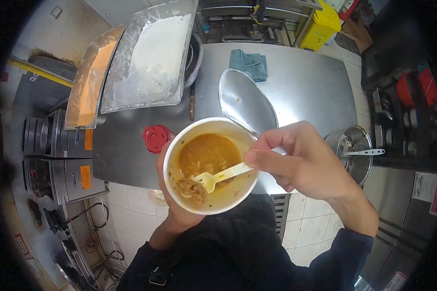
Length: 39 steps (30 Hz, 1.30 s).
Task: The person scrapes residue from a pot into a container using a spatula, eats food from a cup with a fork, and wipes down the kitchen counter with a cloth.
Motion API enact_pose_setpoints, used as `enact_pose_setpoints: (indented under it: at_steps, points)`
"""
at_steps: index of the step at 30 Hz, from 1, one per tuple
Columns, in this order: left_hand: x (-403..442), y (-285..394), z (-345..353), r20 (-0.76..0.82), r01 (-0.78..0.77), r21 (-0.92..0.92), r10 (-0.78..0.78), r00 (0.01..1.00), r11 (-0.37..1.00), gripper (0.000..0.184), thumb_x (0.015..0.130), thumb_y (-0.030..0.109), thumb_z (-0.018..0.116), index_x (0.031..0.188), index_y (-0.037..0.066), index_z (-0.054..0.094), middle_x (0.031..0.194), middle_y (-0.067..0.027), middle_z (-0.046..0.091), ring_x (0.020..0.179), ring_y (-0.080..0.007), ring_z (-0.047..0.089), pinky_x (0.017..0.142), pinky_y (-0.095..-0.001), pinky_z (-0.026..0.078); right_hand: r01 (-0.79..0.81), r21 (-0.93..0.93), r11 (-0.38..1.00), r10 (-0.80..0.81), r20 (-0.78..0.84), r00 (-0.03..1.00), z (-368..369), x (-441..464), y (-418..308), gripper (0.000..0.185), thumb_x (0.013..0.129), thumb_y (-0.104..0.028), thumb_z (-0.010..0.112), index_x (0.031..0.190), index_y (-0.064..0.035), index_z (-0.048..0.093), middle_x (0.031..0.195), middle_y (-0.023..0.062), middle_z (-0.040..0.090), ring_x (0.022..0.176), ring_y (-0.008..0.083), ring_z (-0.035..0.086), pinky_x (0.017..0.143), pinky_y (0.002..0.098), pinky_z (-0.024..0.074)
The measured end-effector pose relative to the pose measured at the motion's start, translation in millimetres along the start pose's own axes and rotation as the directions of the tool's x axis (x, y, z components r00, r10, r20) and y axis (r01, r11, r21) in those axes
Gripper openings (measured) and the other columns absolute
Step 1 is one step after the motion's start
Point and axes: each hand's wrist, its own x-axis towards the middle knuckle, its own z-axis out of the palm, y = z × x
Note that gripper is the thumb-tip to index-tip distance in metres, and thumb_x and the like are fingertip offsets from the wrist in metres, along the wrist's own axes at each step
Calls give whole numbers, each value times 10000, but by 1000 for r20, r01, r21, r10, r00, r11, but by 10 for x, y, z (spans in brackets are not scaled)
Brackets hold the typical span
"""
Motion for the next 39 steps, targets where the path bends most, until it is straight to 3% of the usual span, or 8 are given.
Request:
enact_pose_setpoints:
  at_steps: [7, 13, 15, 16, 21, 30, 34, 39]
  points:
    - [31, 214, -133, 98, 60, 8, -61, 993, 998, 733, 596, 143, 784, 1191, -57, 406, 1139, -202, 494, 1044, -308, 501, 877, -344, 417, 140, 0, 990, -140, 7, 990, -54, -247, -257, 179, 798, -143, 659, 829, 33, 662, 535, 22, 558, 377, 37, 401, 360, 188, 261]
    - [-37, 436, -209, 136, 84, -228, -54, 989, 970, 541, 726, 183, 606, 1179, -53, 429, 1133, -242, 495, 1039, -341, 511, 890, -390, 426, 11, 40, 999, -15, 92, 996, -82, -499, -679, 58, 735, 47, 662, 695, 66, 624, 563, 59, 581, 488, 54, 518, 424, 173, 323]
    - [-65, 447, -230, 113, 90, -301, -58, 992, 949, 488, 770, 197, 547, 1175, -52, 437, 1131, -255, 496, 1038, -353, 515, 895, -405, 429, 59, 117, 991, -103, 417, 903, -149, -473, -710, 37, 759, 85, 627, 723, 82, 635, 599, 83, 610, 494, 62, 536, 434, 178, 340]
    - [-73, 432, -238, 95, 86, -333, -57, 994, 939, 465, 792, 204, 517, 1173, -51, 441, 1130, -261, 496, 1037, -358, 516, 897, -413, 431, 293, 123, 948, -317, 399, 860, -114, -443, -643, 12, 747, 93, 639, 756, 102, 638, 616, 105, 624, 493, 73, 548, 441, 178, 348]
    - [-156, 438, -267, 67, 81, -416, -58, 996, 906, 398, 901, 238, 369, 1163, -48, 460, 1125, -294, 497, 1033, -386, 525, 909, -451, 439, 154, 134, 979, -197, 428, 882, -178, -504, -640, 27, 742, 93, 646, 760, 110, 635, 630, 121, 629, 493, 94, 560, 435, 185, 351]
    - [-129, 352, -214, 135, 42, -289, -2, 991, 956, 512, 736, 123, 607, 1191, -22, 424, 1176, -242, 463, 1047, -363, 513, 919, -427, 413, 382, -35, 923, -317, 493, 810, -426, -393, -675, 59, 781, 48, 563, 757, 94, 589, 560, 98, 574, 463, 106, 533, 384, 244, 368]
    - [-92, 212, -172, 139, -5, -140, 24, 990, 990, 626, 662, 71, 713, 1203, -10, 407, 1199, -219, 448, 1053, -352, 508, 923, -416, 402, 330, -842, 427, -510, 77, 856, 156, -596, -516, 128, 651, -100, 717, 700, -57, 607, 506, 50, 547, 414, 154, 534, 369, 269, 382]
    - [-197, -119, -207, 107, -20, -73, 27, 994, 997, 786, 568, 89, 795, 1221, -26, 373, 1203, -203, 444, 1069, -346, 492, 910, -387, 416, 348, -936, 54, -607, 246, 756, 532, -85, 62, 281, 709, -179, 718, 911, -57, 565, 631, 54, 487, 450, 163, 529, 388, 289, 405]
